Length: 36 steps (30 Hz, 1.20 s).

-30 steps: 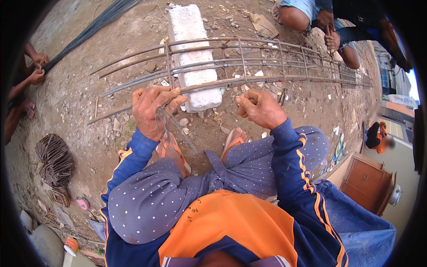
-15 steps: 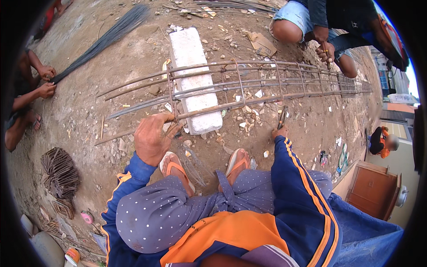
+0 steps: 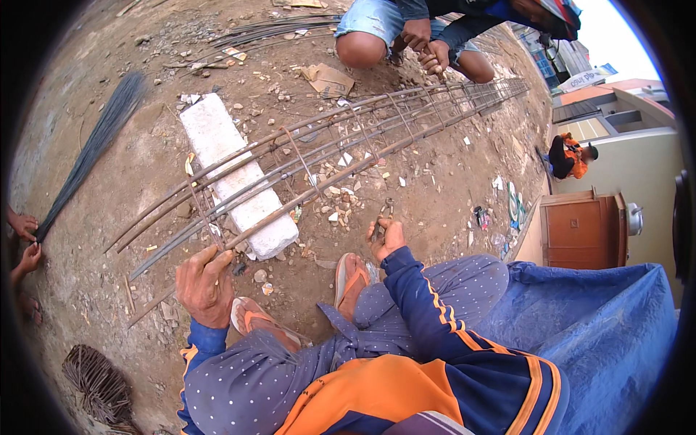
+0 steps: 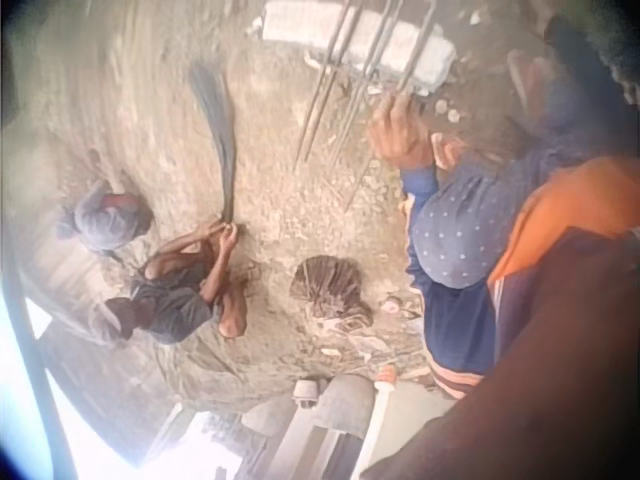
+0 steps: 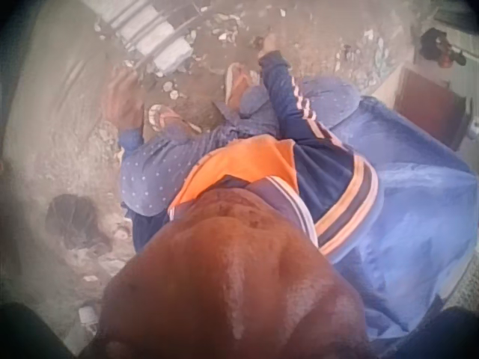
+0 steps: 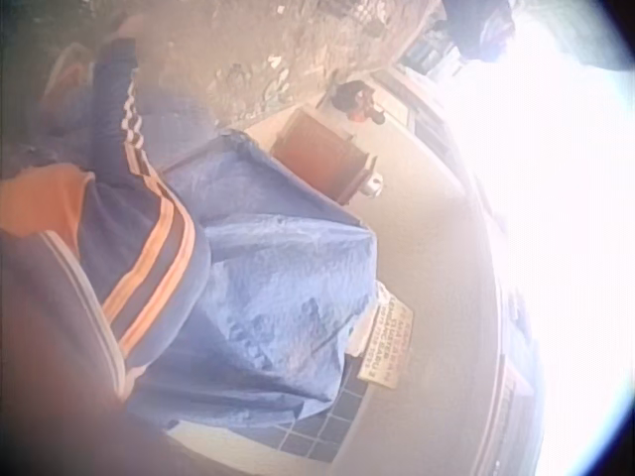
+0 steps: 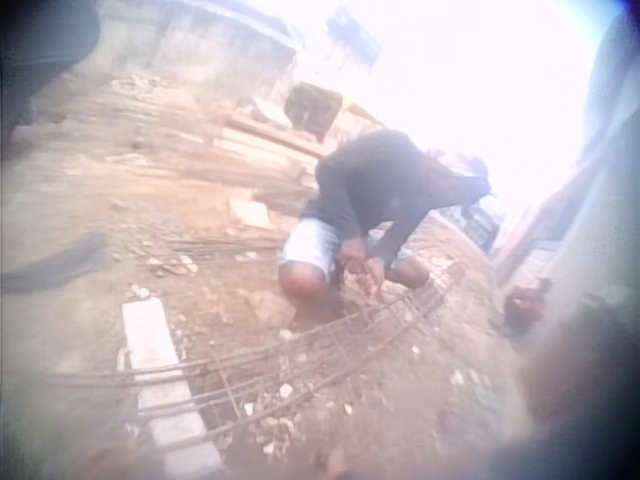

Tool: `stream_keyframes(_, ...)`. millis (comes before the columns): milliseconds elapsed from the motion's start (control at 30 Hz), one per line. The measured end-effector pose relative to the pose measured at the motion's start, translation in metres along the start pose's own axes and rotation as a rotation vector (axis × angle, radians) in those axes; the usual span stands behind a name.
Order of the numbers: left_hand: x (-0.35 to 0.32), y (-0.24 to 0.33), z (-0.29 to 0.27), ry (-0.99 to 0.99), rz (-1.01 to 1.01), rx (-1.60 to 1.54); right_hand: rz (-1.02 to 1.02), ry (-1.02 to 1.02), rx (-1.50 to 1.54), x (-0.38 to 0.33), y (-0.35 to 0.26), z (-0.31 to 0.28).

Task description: The person sits on the ground and uses pliers to twist wire ties around intersecting rebar rods, securing a rebar cage. They adjust the cage position and continue tying intersections while other workers are present nearby.

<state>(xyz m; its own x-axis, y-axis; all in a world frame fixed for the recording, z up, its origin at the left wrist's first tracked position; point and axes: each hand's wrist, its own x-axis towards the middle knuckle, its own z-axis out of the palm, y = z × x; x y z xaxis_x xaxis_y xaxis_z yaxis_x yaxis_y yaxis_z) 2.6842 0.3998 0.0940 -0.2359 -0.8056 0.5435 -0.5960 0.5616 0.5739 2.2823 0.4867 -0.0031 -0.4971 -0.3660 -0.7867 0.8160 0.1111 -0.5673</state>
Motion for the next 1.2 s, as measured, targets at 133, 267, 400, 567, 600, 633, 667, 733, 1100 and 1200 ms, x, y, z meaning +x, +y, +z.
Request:
stream_keyframes(133,-0.006,-0.005,-0.012,-0.022,0.030,0.057,-0.008,-0.174,-0.105,-0.150,0.007,0.020)
stream_keyframes(267,-0.033,-0.014,-0.009,0.185,0.048,-0.204,-0.306,-0.347,-0.590,-0.234,0.013,0.016)
stream_keyframes(400,-0.029,-0.009,-0.024,-0.481,-1.114,-1.315,-0.176,-0.604,-0.750,-0.249,-0.008,0.036)
stream_keyframes(567,-0.023,0.025,-0.014,-0.397,-1.025,-1.547,0.222,-0.845,-0.686,-0.249,-0.029,0.082)
stream_keyframes(600,-0.025,0.024,-0.011,-0.455,-0.970,-1.486,0.235,-0.823,-0.747,-0.254,-0.029,0.093)
stream_keyframes(633,-0.027,0.022,-0.012,-0.473,-0.924,-1.473,0.206,-0.841,-0.874,-0.254,-0.032,0.099)
stream_keyframes(667,-0.030,0.018,-0.014,-0.489,-0.882,-1.457,0.180,-0.859,-1.001,-0.252,-0.035,0.106)
stream_keyframes(733,-0.032,0.018,-0.018,-0.497,-0.829,-1.389,0.070,-0.830,-1.300,-0.260,-0.034,0.122)
stream_keyframes(1100,-0.040,0.017,-0.014,-0.542,-0.609,-1.046,-0.290,-1.012,-1.734,-0.268,0.003,0.123)
stream_keyframes(1200,-0.043,0.017,-0.011,-0.455,-0.512,-0.898,-0.243,-1.015,-1.724,-0.270,0.004,0.125)
